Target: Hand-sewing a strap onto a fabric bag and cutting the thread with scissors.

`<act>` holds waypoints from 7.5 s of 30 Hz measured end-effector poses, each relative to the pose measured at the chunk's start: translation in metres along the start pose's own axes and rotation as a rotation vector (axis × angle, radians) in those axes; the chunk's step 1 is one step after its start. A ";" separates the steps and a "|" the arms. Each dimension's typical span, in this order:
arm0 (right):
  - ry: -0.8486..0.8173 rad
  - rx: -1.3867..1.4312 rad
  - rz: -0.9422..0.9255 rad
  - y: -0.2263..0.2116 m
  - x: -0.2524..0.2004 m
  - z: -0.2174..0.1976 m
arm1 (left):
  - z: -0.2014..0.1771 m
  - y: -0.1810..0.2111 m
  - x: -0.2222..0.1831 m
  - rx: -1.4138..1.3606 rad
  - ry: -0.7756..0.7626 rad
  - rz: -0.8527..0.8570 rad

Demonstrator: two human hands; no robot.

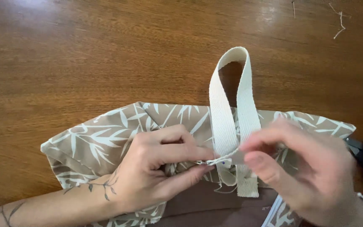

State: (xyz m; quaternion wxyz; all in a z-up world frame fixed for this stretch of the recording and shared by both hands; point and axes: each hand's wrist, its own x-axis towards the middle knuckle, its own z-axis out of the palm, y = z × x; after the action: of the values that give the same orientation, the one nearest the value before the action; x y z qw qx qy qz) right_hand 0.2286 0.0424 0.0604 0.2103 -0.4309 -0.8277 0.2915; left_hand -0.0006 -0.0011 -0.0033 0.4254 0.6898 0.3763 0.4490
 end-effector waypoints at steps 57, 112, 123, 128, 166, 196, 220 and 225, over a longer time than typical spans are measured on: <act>-0.041 -0.049 -0.327 0.009 0.005 -0.004 | -0.001 0.003 0.007 0.029 -0.090 -0.183; -0.181 -0.240 -0.561 -0.009 -0.003 -0.013 | 0.008 -0.007 0.001 0.105 -0.051 0.033; 0.043 -0.468 -0.737 -0.007 0.009 -0.024 | 0.007 -0.006 0.004 0.142 -0.133 0.080; 0.032 -0.458 -0.639 -0.001 0.005 -0.027 | 0.008 -0.008 0.001 0.163 -0.130 0.088; 0.298 0.925 0.182 0.047 0.030 -0.026 | 0.009 -0.014 0.000 0.190 -0.183 0.085; -0.103 -0.078 -0.374 0.007 -0.004 0.014 | -0.003 -0.008 0.000 0.013 -0.243 0.165; -0.119 -0.167 -0.557 0.017 -0.003 0.015 | -0.003 -0.009 0.001 0.015 -0.262 0.150; -0.201 -0.141 -0.541 0.016 0.000 0.011 | -0.003 -0.010 0.000 0.017 -0.273 0.138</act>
State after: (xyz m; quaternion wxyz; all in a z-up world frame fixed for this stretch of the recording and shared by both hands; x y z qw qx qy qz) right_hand 0.2319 0.0470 0.0417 0.1666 -0.1772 -0.9475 0.2077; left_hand -0.0048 0.0033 -0.0116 0.4351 0.7720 0.2706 0.3761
